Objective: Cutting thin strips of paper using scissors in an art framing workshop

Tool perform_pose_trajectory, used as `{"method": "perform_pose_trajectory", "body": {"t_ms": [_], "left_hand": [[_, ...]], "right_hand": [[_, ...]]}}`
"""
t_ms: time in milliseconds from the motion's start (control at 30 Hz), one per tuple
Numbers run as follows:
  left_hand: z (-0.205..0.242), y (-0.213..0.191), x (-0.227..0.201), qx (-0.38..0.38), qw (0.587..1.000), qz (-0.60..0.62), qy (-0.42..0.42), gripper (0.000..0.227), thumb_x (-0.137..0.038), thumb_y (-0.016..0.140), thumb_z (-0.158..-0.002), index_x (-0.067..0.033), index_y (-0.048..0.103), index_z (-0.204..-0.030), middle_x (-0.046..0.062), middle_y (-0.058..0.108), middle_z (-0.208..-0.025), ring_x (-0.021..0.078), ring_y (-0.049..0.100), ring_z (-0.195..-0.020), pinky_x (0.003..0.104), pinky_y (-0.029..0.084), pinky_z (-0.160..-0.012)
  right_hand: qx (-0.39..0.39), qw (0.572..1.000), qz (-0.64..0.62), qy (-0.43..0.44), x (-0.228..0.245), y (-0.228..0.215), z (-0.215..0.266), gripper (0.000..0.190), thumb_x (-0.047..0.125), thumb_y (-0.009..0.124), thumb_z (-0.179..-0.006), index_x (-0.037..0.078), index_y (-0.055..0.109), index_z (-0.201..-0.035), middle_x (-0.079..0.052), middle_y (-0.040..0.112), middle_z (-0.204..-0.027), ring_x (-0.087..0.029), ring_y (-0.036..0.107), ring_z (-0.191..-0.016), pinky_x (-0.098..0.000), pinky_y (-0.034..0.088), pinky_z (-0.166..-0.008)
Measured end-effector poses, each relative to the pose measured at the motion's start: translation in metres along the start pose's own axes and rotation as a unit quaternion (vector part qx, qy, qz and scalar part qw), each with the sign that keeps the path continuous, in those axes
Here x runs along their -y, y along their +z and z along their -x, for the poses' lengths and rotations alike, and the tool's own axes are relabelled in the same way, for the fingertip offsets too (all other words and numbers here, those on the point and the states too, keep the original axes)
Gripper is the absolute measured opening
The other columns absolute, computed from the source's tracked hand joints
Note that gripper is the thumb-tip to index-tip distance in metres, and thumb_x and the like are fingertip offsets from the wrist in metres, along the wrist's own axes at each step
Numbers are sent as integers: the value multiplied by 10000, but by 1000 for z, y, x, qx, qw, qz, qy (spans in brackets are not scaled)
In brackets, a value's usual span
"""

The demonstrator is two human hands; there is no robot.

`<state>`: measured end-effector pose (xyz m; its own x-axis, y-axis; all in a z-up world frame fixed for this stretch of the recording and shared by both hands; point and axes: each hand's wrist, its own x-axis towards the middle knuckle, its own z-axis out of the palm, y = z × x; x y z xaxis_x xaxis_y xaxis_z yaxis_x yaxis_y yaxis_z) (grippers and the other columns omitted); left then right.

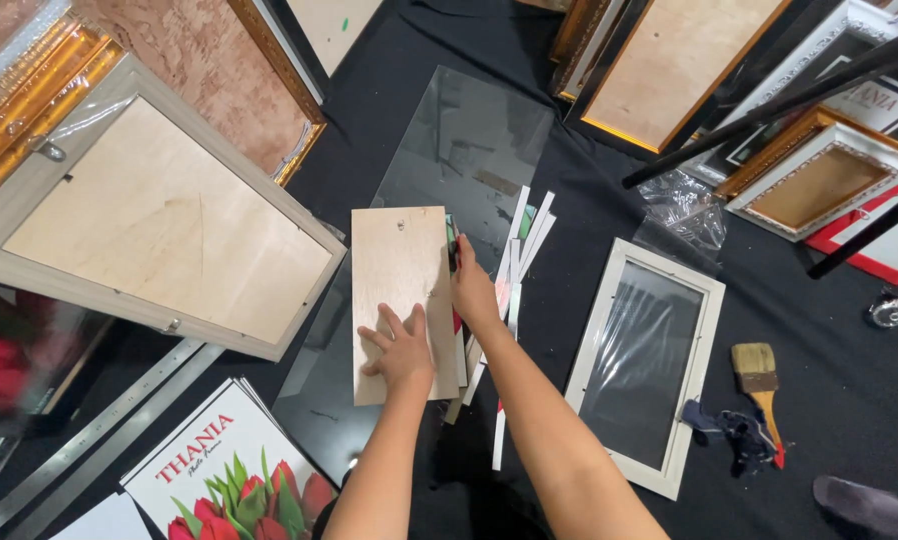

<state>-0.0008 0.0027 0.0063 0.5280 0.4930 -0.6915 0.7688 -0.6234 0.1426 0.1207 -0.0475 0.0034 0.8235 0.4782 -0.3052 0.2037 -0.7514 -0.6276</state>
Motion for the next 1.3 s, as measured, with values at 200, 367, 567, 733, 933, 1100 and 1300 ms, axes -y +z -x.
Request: {"method": "perform_pose_trajectory", "body": {"t_ms": [200, 367, 567, 733, 933, 1100, 1300], "left_hand": [[-1, 1, 0, 5, 1000, -14, 2, 1107, 58, 751, -811, -303, 112, -1641, 269, -89, -1685, 681, -8, -1461, 867, 360, -901], [-1, 0, 0, 5, 1000, -7, -2, 1057, 55, 739, -820, -290, 163, -1637, 264, -50, -1688, 676, 9, -1464, 864, 364, -909], [4, -3, 0, -1, 1000, -1, 6, 1049, 70, 731, -814, -271, 176, -1636, 276, -51, -1685, 686, 7, -1456, 870, 362, -901], [-2, 1, 1, -17, 1000, 2, 10, 1027, 96, 714, -817, -255, 197, -1632, 292, -30, -1677, 703, 15, -1443, 877, 363, -881], [-1, 0, 1, -20, 1000, 0, 10, 1076, 106, 746, -773, -259, 206, -1629, 292, -31, -1675, 707, 22, -1435, 882, 369, -863], [7, -7, -3, -4, 1000, -16, -3, 1072, 95, 746, -788, -272, 196, -1632, 281, -26, -1678, 695, 37, -1444, 853, 399, -881], [1, -2, -3, -1, 1000, -28, -7, 1105, 86, 767, -760, -273, 191, -1632, 283, -28, -1675, 688, 40, -1448, 843, 408, -890]], "right_hand": [[25, 998, 47, 26, 1, 19, -31, 608, 160, 327, -1037, 249, 159, -1614, -213, 596, -1347, -390, 666, -1156, -501, 562, -946], [51, 994, 92, 42, 21, 8, 40, 635, 99, 304, -1032, 198, 99, -1625, -252, 589, -1314, -448, 666, -1127, -521, 569, -923], [96, 988, 111, 44, 8, 8, 141, 696, 25, 313, -1000, 167, 59, -1632, -279, 562, -1274, -512, 666, -1042, -551, 561, -866], [58, 996, 34, 51, -11, 0, 140, 605, 120, 368, -1005, 194, 226, -1588, -283, 564, -1322, -553, 627, -1088, -614, 529, -867], [-95, 991, -26, 93, -4, -11, 39, 588, 234, 480, -1051, 298, 246, -1587, -151, 579, -1317, -393, 655, -1142, -514, 544, -917], [-51, 993, 50, 97, -11, -3, -3, 754, 391, 651, -973, 377, 202, -1578, -128, 531, -1220, -421, 686, -1051, -540, 577, -863], [-36, 997, 22, 66, -5, -14, 7, 672, 322, 571, -1019, 302, 194, -1575, -189, 520, -1237, -461, 669, -1077, -550, 584, -877]]}}
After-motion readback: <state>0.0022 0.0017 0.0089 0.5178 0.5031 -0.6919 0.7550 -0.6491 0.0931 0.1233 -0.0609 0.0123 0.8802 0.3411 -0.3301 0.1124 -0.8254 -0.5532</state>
